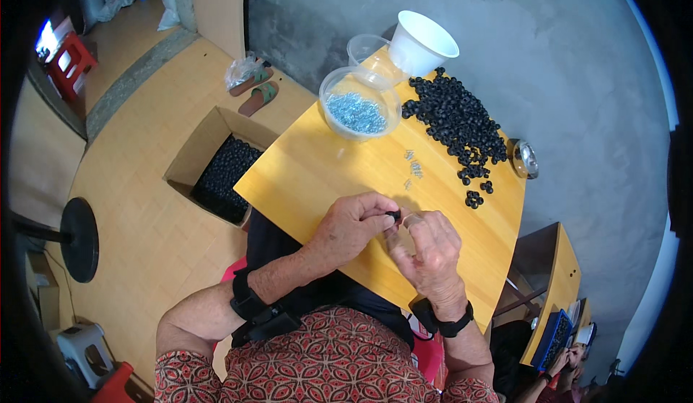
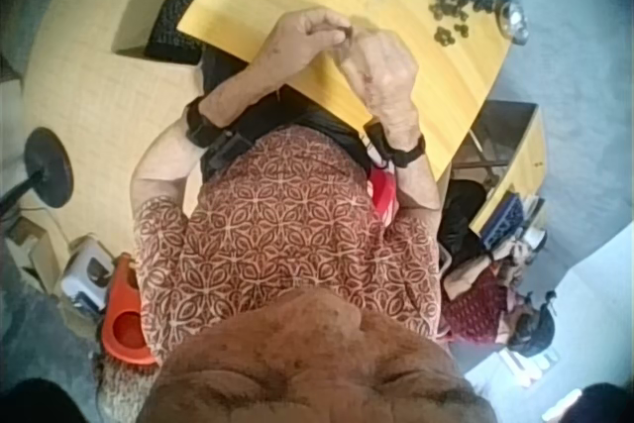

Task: Assembling small black plastic components by manually attaching metal clips.

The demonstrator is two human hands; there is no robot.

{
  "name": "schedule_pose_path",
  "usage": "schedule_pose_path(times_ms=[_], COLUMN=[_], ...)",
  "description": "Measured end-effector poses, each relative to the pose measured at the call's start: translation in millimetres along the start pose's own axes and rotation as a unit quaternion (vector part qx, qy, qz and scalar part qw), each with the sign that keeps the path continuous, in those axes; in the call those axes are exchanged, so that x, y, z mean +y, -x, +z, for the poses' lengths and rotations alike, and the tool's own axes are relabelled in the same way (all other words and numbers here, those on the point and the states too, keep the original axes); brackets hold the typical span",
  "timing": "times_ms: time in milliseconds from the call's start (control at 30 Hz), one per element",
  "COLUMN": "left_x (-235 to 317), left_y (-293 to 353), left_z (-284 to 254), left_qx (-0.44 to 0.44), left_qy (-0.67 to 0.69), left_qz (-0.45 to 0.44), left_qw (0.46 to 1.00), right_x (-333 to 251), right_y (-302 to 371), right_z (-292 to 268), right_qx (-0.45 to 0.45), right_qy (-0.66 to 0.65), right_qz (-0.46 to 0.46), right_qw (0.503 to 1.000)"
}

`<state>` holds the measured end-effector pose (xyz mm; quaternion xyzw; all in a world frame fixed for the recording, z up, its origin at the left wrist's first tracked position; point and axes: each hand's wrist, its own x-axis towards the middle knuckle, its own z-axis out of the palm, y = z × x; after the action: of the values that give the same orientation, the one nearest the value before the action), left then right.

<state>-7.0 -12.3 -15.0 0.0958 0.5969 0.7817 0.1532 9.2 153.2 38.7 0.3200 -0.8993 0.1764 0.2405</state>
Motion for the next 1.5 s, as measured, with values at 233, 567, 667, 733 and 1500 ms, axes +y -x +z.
schedule_pose_path(times_ms=[233,567,667,733,1500], left_x=[6.1,2.0,6.2,7.4,3.5], left_y=[-1.5,-1.4,3.3,1.5,0.1], left_z=[-0.9,-3.8,1.4,0.2,-7.2], left_qx=[-0.010,-0.004,0.000,0.009,-0.011], left_qy=[-0.066,0.055,0.057,0.036,-0.004], left_qz=[-0.014,-0.043,-0.046,-0.044,-0.063], left_qw=[0.998,0.998,0.997,0.998,0.998], right_x=[-2.2,1.8,4.9,8.2,12.1], right_y=[2.1,-8.3,-3.7,-6.8,-5.3], right_z=[-2.7,-10.0,-8.7,-6.9,3.3], right_qx=[-0.024,-0.049,-0.061,-0.063,-0.025], right_qy=[0.056,0.039,0.062,0.063,0.054], right_qz=[-0.016,-0.012,-0.030,-0.031,-0.038], right_qw=[0.998,0.998,0.996,0.996,0.998])
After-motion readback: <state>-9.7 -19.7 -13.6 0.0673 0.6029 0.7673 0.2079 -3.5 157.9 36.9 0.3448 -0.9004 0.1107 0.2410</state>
